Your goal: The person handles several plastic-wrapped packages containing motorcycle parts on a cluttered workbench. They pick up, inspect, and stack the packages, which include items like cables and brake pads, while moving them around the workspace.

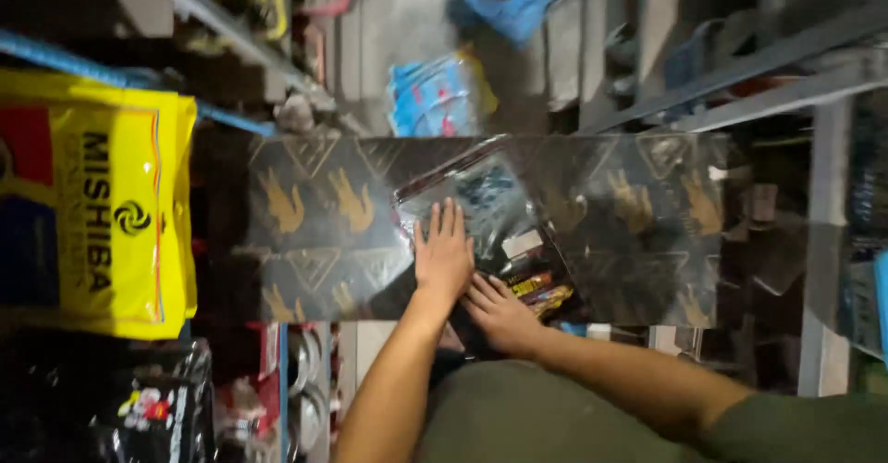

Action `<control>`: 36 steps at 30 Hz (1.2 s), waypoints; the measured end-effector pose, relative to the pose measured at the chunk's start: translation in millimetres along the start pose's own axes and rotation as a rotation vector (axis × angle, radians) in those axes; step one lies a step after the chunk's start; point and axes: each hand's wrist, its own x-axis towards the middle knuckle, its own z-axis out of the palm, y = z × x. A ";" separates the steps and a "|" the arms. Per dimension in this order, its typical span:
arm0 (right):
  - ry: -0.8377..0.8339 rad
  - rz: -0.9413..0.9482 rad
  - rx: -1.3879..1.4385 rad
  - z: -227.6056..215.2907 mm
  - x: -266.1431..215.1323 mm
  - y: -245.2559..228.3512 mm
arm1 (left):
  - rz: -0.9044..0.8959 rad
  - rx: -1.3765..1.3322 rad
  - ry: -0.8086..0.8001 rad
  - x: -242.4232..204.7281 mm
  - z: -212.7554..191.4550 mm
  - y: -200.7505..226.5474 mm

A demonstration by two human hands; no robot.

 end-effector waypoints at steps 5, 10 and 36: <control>0.150 0.235 -0.500 -64.9 43.9 103.2 | 0.017 0.009 0.209 -28.4 45.2 -10.8; 0.332 0.305 -0.355 0.8 160.8 133.6 | -0.130 0.008 0.252 -57.8 46.8 12.3; 0.290 -0.037 0.259 -75.4 -55.4 51.9 | 0.191 -0.051 0.018 -100.9 11.4 -42.5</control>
